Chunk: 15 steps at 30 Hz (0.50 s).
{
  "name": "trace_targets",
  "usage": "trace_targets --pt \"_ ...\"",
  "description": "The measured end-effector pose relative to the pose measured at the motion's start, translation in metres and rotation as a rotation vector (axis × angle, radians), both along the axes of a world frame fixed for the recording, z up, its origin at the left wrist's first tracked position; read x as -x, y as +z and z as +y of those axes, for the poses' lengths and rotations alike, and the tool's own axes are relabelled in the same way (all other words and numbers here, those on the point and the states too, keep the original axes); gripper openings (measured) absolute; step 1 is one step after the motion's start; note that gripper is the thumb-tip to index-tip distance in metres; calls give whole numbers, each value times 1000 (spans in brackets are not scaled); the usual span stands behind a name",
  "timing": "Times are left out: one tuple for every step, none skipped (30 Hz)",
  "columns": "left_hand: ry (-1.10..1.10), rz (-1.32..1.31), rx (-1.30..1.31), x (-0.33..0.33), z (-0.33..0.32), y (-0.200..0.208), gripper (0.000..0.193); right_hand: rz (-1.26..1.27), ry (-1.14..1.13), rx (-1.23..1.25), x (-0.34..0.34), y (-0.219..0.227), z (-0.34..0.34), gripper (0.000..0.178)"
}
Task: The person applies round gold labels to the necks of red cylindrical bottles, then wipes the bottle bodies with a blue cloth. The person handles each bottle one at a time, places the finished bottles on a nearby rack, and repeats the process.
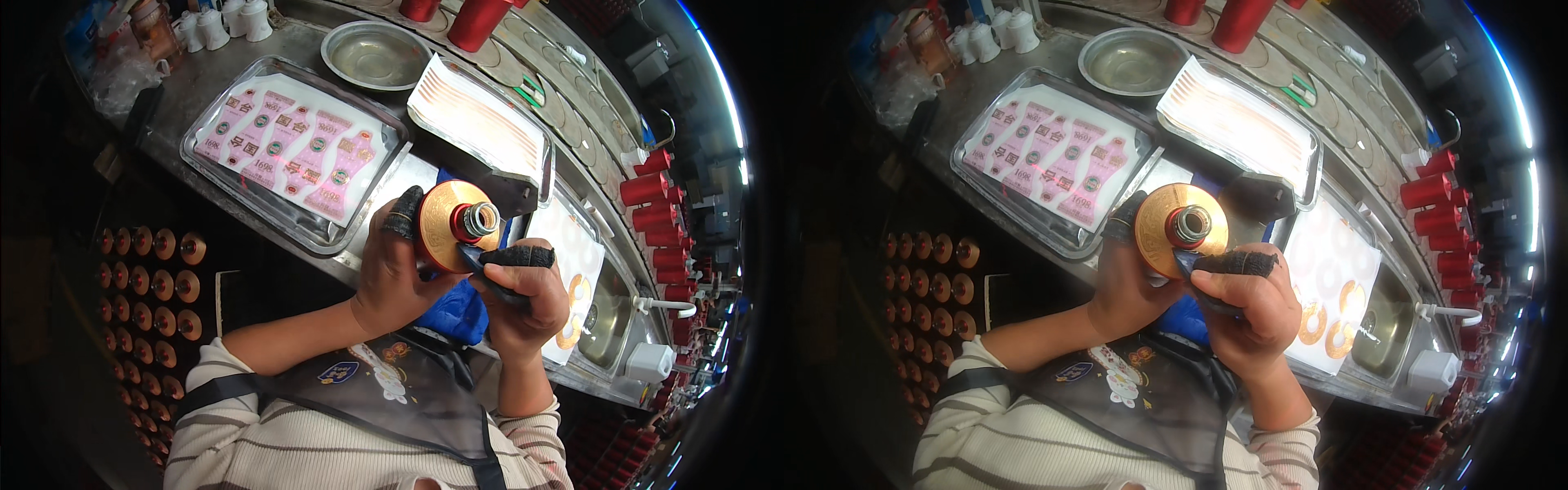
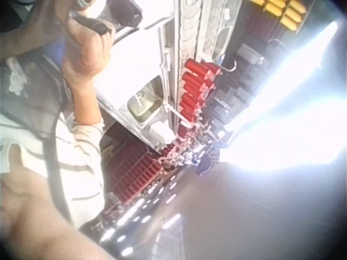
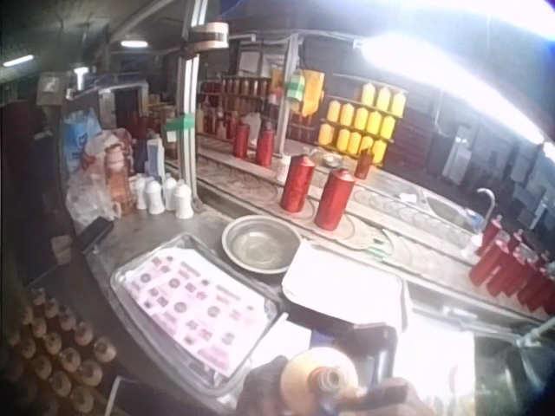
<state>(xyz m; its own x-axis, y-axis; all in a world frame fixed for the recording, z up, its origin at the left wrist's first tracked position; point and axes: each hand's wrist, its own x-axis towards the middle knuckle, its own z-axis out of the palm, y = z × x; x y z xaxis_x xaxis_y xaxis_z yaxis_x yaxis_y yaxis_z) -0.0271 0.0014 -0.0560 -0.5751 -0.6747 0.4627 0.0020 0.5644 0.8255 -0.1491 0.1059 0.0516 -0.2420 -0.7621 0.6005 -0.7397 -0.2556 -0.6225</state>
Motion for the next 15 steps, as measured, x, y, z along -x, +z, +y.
trace_targets --pt "-39 32 -30 -5 -4 -4 106 -8 1 -10 -1 0 0 31" --pt "-80 68 -63 -8 -9 -1 106 -10 1 -23 0 0 1 31" --pt "-120 105 -95 -10 -15 1 106 -13 1 -36 1 0 2 31" --pt "-159 141 -128 -9 -19 4 106 -9 -10 -30 0 1 1 31" --pt "-233 99 -140 -7 -29 10 105 -9 -16 -21 -1 1 -1 31" --pt "-307 56 -152 -5 -35 13 103 -9 -21 -12 -3 1 -2 31" --pt "-215 14 -125 -3 -21 12 100 2 -17 -11 -3 1 -3 31" --pt "-100 11 -44 1 -6 12 100 15 -22 -8 -3 1 -2 31" --pt "-113 25 -92 -1 -4 11 102 28 -27 -5 -3 1 -2 31" --pt "-127 40 -139 -4 -3 11 104 13 -18 -14 -3 1 -2 31" --pt "-147 57 -185 -5 -3 13 106 3 -14 -22 -3 1 -1 31" --pt "-167 74 -231 -6 -5 15 108 -7 -10 -29 -2 1 -1 31" --pt "-215 94 -234 -4 -11 11 110 2 -18 -19 -1 2 -2 31" --pt "-259 113 -243 -3 -16 8 112 3 -18 -19 -3 2 -4 31" --pt "-308 135 -249 0 -23 5 114 4 -18 -18 -5 2 -4 32"
